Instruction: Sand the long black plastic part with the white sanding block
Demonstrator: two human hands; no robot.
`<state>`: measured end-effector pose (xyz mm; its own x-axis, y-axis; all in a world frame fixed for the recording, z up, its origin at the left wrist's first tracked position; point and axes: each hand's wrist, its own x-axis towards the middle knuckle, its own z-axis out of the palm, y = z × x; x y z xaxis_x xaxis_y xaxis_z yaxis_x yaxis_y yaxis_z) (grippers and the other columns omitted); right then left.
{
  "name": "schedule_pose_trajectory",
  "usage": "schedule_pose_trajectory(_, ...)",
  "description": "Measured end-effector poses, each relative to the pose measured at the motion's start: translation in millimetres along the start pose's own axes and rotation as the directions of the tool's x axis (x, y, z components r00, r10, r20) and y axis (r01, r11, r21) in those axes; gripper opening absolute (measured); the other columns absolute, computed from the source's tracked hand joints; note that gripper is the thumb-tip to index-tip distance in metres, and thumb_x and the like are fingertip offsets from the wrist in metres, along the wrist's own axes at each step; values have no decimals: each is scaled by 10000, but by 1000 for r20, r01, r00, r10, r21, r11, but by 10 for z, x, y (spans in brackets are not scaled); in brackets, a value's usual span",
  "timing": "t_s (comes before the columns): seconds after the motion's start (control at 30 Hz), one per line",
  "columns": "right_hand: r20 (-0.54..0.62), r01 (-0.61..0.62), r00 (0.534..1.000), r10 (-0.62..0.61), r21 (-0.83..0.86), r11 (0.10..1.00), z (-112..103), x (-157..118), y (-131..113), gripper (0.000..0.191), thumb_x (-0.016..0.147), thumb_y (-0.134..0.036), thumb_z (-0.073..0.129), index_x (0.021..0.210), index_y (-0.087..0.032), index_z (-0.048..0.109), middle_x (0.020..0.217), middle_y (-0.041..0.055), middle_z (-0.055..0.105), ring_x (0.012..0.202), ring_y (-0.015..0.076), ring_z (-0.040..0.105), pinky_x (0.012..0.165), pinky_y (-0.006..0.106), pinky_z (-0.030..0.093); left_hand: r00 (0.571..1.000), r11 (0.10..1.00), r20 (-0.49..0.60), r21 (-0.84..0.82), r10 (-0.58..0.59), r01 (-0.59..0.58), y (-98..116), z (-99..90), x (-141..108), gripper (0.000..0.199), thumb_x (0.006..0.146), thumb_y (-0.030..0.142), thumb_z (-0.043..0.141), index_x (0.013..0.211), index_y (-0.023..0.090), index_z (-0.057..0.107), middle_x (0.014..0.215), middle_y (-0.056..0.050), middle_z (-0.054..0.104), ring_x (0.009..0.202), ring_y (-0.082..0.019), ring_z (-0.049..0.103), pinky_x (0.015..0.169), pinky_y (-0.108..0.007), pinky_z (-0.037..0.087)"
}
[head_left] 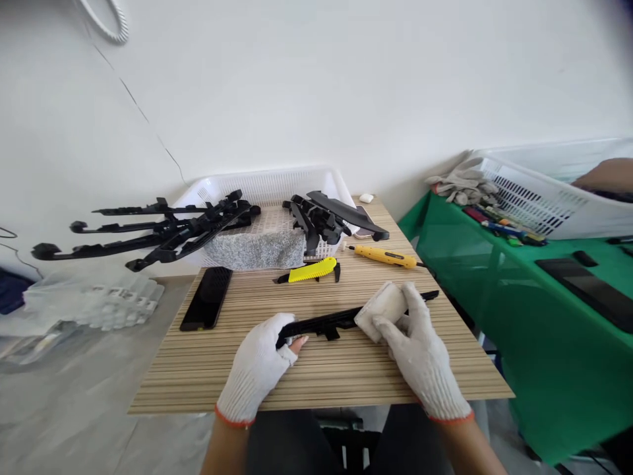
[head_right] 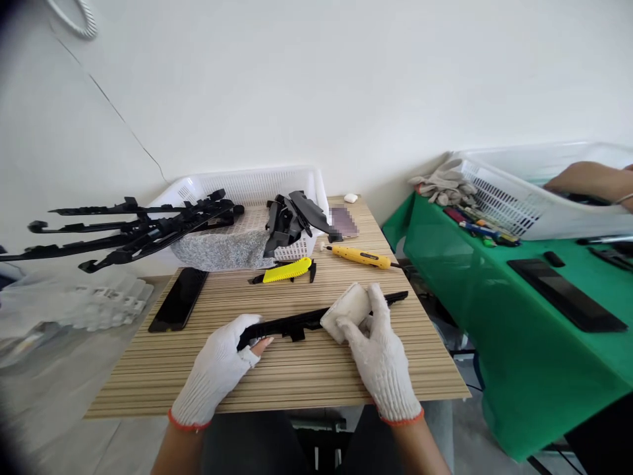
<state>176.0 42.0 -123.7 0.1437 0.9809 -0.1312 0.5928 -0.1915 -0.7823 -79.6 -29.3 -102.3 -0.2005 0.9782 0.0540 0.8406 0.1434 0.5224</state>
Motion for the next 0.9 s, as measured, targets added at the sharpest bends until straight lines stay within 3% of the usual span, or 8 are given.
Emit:
schedule_pose_trajectory(0.07,9,12,1000,-12,-15,1000,14,-20,-24,909,768,-561,617,1555,-272,264,988,61,723,883,287,702,760,385,494,1000,1000,6,1,-6,6,16,-4,-1,312,843,423,611,1086,233,657,951,-22,754,882,-210,699,836,-324,534)
schedule_pose_trajectory(0.23,160,100,984,-80,-125,987,100,-96,-123,911,745,-512,648,1543,-274,280,968,57,717,862,300,694,719,381,480,999,999,11,18,-42,42,58,-6,5,286,841,405,619,1064,231,657,961,-31,752,912,-218,698,851,-329,527)
schedule_pose_trajectory(0.33,163,91,984,-74,-101,991,138,-102,-141,901,753,-507,648,1545,-297,271,1004,57,715,870,291,693,729,380,483,999,999,15,21,-46,46,56,-20,16,298,830,418,621,1058,228,654,967,-37,751,912,-222,698,835,-327,529)
schedule_pose_trajectory(0.5,106,34,994,-26,-71,997,90,4,-98,920,766,-535,653,1557,-339,226,990,33,715,870,278,688,775,395,490,994,997,82,-27,-75,77,13,-102,56,312,818,437,595,1045,231,653,898,-20,751,845,-215,702,731,-301,520)
schedule_pose_trajectory(0.67,-39,-24,999,22,-65,998,-44,216,8,919,751,-590,667,1544,-358,265,1000,37,700,892,290,677,830,429,484,992,992,41,-36,-119,121,-51,-163,81,368,805,484,582,1061,228,652,879,-26,748,829,-225,698,742,-316,518)
schedule_pose_trajectory(0.8,-61,6,998,-8,-25,1000,-85,308,85,920,738,-589,679,1535,-330,299,994,40,696,863,275,673,827,416,493,988,988,52,-46,-146,148,-46,-181,81,385,808,494,566,1068,224,651,875,-30,749,814,-228,697,753,-325,524)
schedule_pose_trajectory(0.9,-61,35,998,-33,33,999,-131,324,123,904,748,-571,663,1533,-291,314,918,36,693,760,251,668,741,381,511,986,986,58,-47,-156,159,-52,-189,78,392,802,495,567,1076,228,655,888,-32,756,829,-234,703,769,-331,530)
